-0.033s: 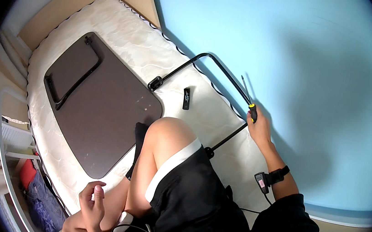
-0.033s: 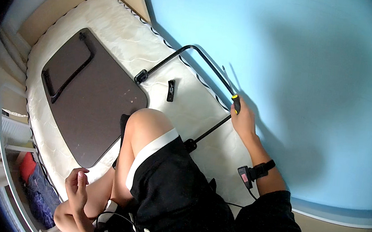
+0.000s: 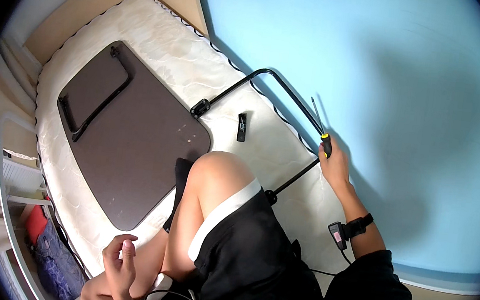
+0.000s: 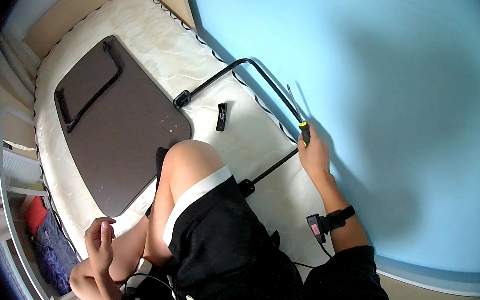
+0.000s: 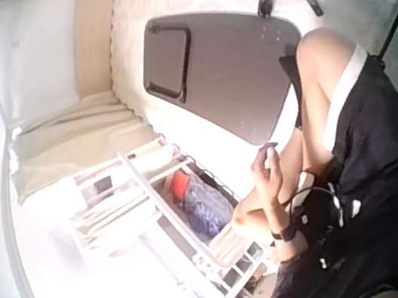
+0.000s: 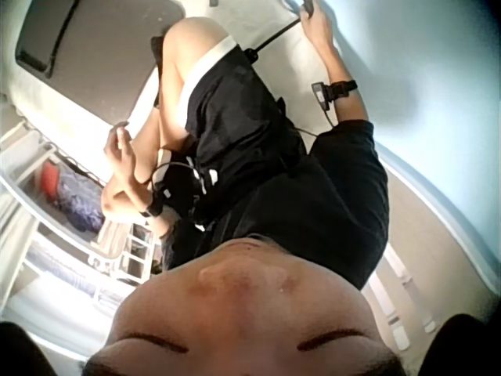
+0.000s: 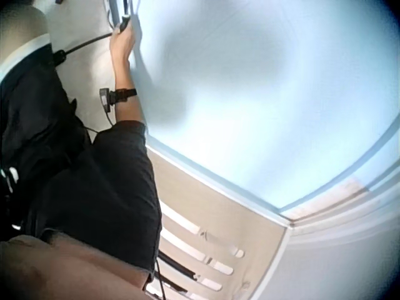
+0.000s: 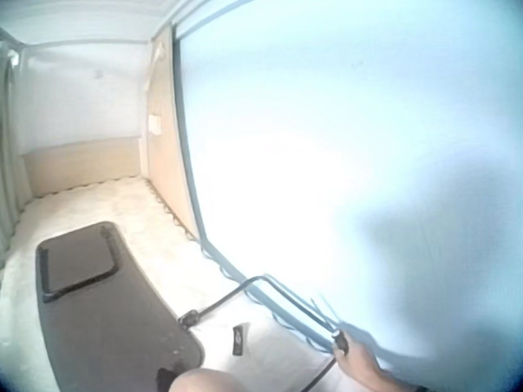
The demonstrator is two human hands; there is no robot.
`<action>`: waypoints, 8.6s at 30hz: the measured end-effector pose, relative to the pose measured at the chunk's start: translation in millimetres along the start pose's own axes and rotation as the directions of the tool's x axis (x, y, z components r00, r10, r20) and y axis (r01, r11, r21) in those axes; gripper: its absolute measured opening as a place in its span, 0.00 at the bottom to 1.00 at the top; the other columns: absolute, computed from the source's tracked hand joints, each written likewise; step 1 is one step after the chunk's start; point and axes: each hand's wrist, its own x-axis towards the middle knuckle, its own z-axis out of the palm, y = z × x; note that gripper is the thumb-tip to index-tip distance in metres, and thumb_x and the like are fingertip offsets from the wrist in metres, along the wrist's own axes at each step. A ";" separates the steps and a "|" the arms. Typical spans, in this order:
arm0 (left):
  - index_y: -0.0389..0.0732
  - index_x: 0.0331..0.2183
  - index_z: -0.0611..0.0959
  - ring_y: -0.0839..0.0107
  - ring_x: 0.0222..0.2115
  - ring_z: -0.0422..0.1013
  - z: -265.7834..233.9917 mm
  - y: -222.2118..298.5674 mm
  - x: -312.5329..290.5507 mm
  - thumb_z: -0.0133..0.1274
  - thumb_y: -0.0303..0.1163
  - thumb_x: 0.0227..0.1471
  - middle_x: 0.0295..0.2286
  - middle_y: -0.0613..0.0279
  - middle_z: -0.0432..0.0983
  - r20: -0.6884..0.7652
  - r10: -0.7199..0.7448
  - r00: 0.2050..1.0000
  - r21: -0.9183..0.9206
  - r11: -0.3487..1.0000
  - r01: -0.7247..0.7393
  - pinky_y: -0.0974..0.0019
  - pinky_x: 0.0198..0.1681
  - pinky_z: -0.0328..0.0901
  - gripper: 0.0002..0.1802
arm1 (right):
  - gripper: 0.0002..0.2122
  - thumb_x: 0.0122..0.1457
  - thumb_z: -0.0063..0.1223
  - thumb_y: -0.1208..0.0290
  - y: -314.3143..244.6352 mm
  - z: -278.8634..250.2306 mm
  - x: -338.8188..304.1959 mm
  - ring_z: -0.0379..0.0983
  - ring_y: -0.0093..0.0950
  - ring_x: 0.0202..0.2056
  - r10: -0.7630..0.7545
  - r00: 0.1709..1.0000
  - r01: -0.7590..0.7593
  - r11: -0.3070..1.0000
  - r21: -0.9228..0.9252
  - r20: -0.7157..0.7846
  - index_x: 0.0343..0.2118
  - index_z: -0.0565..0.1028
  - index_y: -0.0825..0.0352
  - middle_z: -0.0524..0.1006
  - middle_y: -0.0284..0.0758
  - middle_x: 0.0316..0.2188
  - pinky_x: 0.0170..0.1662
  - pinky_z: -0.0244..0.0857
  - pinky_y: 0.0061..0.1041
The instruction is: The person unscrews and removes a metal support leg from a desk panel using a screwdriver, then attaches a black plastic bracket to the same panel.
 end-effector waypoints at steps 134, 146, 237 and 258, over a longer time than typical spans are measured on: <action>0.36 0.34 0.77 0.72 0.22 0.71 -277.1 164.7 -211.1 0.52 0.45 0.45 0.22 0.59 0.73 -0.844 -0.376 0.384 -0.320 0.925 0.202 0.73 0.26 0.66 0.21 | 0.08 0.58 0.51 0.68 -326.7 24.4 -92.0 0.71 0.18 0.26 -0.656 0.425 -0.357 0.512 0.782 0.624 0.35 0.68 0.65 0.72 0.29 0.27 0.27 0.64 0.17; 0.32 0.53 0.65 0.72 0.41 0.72 -395.2 203.7 -135.8 0.49 0.35 0.55 0.43 0.56 0.71 -0.313 0.638 0.704 0.655 0.682 -0.326 0.69 0.44 0.68 0.27 | 0.12 0.58 0.52 0.66 -383.2 91.3 -146.5 0.69 0.32 0.35 -0.867 0.376 0.059 0.376 0.925 0.329 0.36 0.66 0.71 0.71 0.41 0.32 0.39 0.61 0.27; 0.33 0.46 0.64 0.45 0.38 0.71 -87.3 -121.1 235.3 0.51 0.48 0.50 0.38 0.43 0.68 0.006 -0.289 0.957 0.768 0.614 0.181 0.53 0.42 0.66 0.32 | 0.09 0.60 0.49 0.66 -377.6 145.2 -67.8 0.70 0.18 0.28 -0.427 0.383 -0.786 0.316 0.532 0.819 0.33 0.65 0.66 0.71 0.31 0.27 0.31 0.62 0.17; 0.36 0.44 0.65 0.53 0.47 0.64 -103.8 -179.2 112.5 0.48 0.32 0.50 0.44 0.51 0.67 -0.361 -0.425 0.830 0.729 0.426 0.535 0.50 0.46 0.61 0.20 | 0.10 0.60 0.49 0.63 -371.3 127.7 -79.4 0.69 0.20 0.21 -0.543 0.435 -0.742 0.235 0.627 0.718 0.33 0.65 0.64 0.69 0.31 0.26 0.23 0.63 0.19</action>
